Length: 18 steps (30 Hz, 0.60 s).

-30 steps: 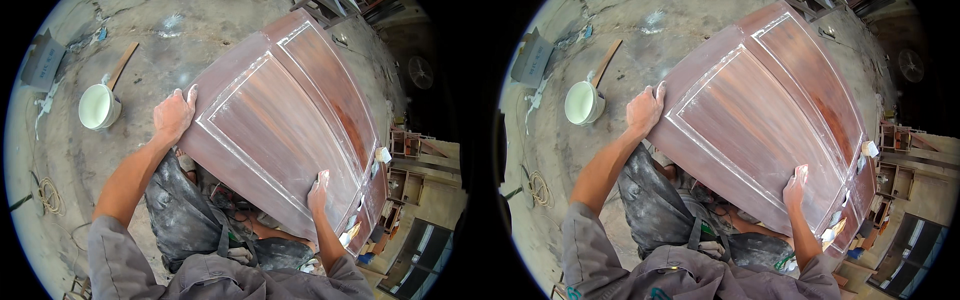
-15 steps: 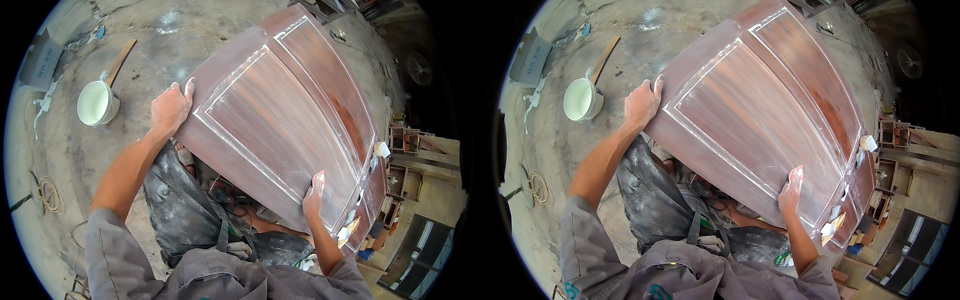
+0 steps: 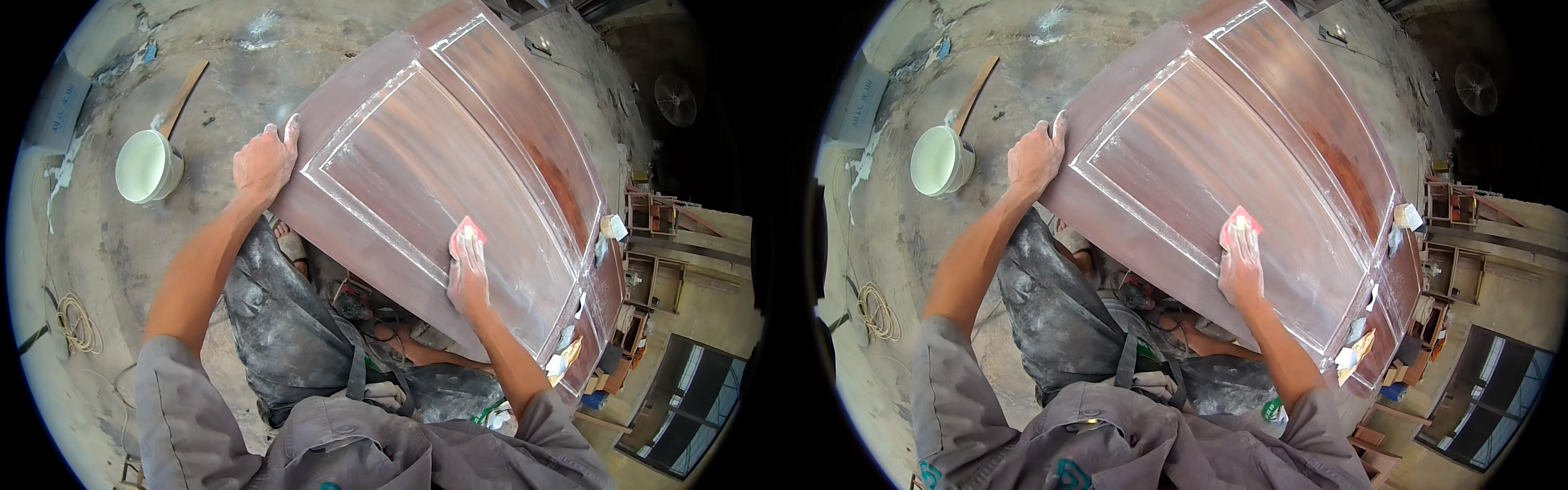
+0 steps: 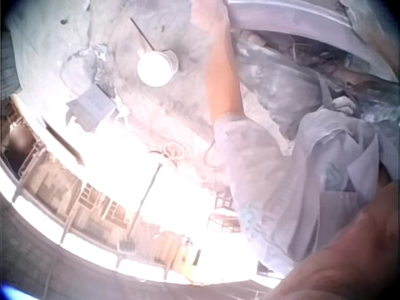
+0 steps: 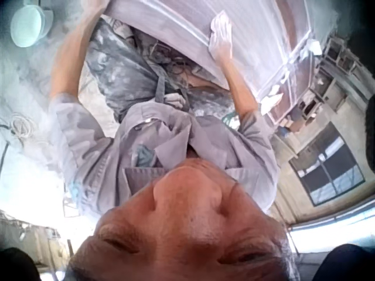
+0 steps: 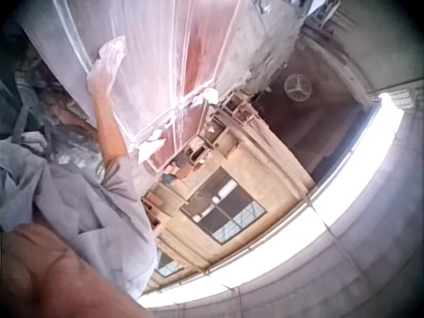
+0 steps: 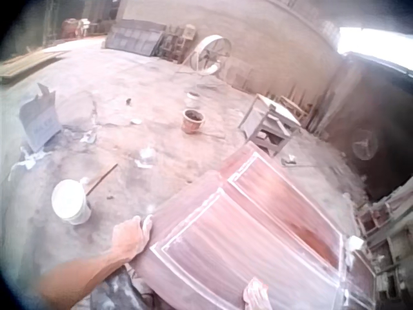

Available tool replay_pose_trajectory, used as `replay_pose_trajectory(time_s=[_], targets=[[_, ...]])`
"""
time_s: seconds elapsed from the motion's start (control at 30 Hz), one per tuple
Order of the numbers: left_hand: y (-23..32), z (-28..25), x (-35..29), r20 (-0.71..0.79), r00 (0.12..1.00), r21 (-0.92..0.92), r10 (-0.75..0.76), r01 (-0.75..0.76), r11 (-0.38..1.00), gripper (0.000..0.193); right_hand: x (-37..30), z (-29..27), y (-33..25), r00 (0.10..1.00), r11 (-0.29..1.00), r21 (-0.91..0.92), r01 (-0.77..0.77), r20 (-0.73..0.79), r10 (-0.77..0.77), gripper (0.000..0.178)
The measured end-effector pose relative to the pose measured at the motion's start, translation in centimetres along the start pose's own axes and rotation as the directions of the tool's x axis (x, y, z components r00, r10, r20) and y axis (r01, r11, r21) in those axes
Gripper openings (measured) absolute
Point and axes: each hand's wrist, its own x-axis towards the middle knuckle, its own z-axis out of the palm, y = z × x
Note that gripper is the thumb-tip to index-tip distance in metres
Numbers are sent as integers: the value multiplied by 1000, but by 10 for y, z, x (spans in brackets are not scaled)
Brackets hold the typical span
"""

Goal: The person is sanding a large wooden door panel with sandpaper. They systematically rub the surface and edges of the door to smooth it, occasionally switching between different pieces of sandpaper.

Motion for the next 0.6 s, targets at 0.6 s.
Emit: replay_pose_trajectory(time_s=[0.6], targets=[[5, 0, 2, 58, 998, 16, -12, 11, 1000, 73, -65, -5, 7, 995, 990, -113, -88, 40, 93, 57]])
